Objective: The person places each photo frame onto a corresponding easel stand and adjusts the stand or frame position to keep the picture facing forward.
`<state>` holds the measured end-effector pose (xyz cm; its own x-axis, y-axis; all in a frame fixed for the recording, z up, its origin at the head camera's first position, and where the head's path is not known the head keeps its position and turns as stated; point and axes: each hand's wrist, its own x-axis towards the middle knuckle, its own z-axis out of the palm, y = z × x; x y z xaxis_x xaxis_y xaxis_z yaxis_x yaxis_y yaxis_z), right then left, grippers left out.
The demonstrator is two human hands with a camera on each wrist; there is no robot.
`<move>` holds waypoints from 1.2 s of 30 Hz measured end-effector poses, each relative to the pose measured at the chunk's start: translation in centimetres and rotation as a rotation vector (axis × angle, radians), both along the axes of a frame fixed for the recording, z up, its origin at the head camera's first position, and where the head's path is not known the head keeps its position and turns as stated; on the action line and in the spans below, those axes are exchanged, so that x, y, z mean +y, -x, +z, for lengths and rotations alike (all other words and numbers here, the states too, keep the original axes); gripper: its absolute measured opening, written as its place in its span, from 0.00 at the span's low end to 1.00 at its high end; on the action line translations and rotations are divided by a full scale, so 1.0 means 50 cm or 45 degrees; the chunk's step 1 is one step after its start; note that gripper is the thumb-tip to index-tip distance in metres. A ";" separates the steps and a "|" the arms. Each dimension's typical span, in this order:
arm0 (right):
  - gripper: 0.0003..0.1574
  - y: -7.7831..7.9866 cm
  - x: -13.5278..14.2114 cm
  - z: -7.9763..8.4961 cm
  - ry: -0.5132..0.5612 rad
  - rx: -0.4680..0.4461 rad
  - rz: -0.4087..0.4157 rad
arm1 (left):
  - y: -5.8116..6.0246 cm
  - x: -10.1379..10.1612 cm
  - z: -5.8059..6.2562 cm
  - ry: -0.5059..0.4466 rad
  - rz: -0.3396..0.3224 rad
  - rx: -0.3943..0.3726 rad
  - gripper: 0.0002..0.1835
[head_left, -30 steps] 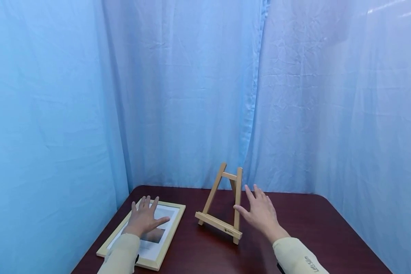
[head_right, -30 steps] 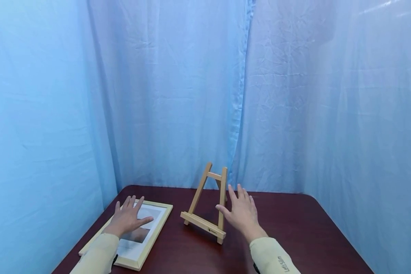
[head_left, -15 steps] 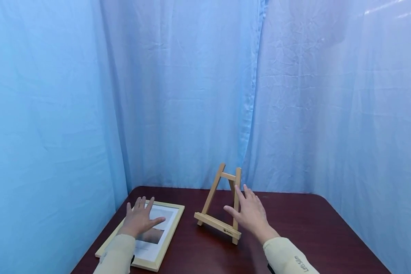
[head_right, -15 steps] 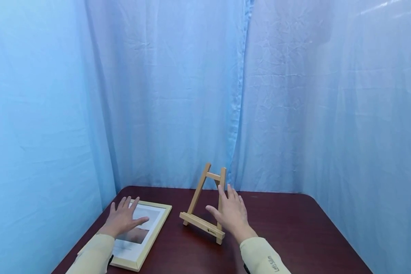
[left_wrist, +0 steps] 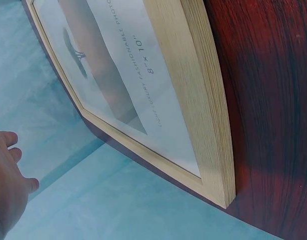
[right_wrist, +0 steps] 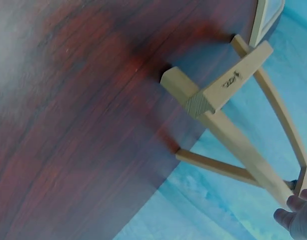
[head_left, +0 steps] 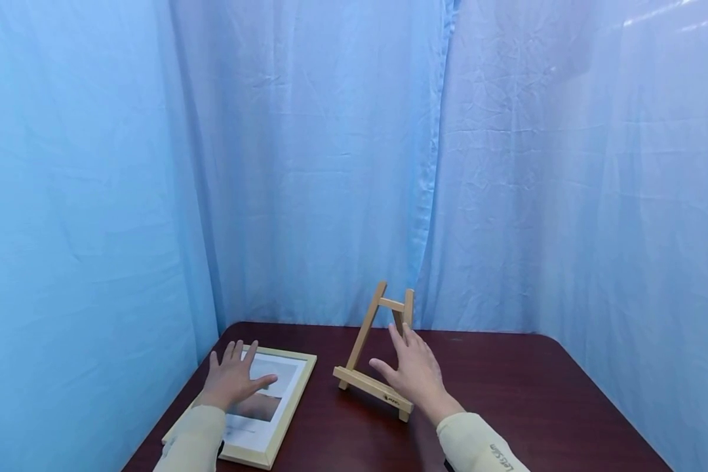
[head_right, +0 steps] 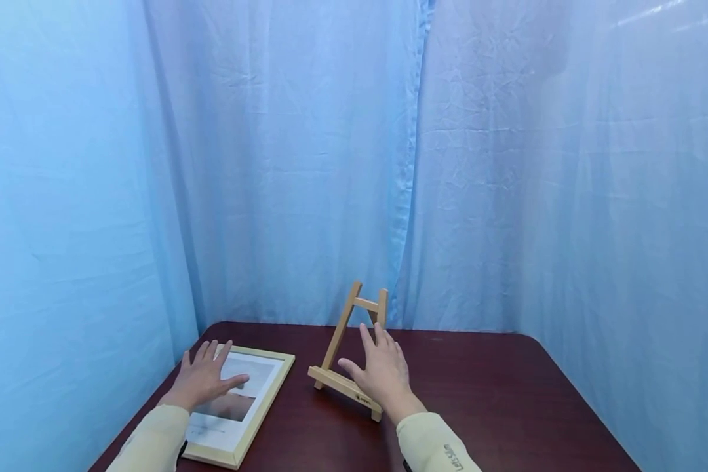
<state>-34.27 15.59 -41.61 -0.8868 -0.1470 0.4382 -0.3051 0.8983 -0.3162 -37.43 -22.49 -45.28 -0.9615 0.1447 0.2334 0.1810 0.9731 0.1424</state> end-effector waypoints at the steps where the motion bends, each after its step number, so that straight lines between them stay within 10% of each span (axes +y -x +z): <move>1: 0.54 -0.001 -0.004 -0.001 0.005 0.001 0.003 | 0.000 -0.002 0.000 0.000 0.002 0.000 0.57; 36: 0.57 -0.030 -0.142 -0.053 0.262 -0.168 0.168 | -0.007 -0.070 -0.015 -0.055 0.054 -0.031 0.59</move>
<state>-32.78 8.48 -44.26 -0.9173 -0.1848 0.3528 -0.3593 0.7663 -0.5327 -37.07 -25.99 -46.00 -0.9721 0.0940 0.2150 0.1356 0.9728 0.1880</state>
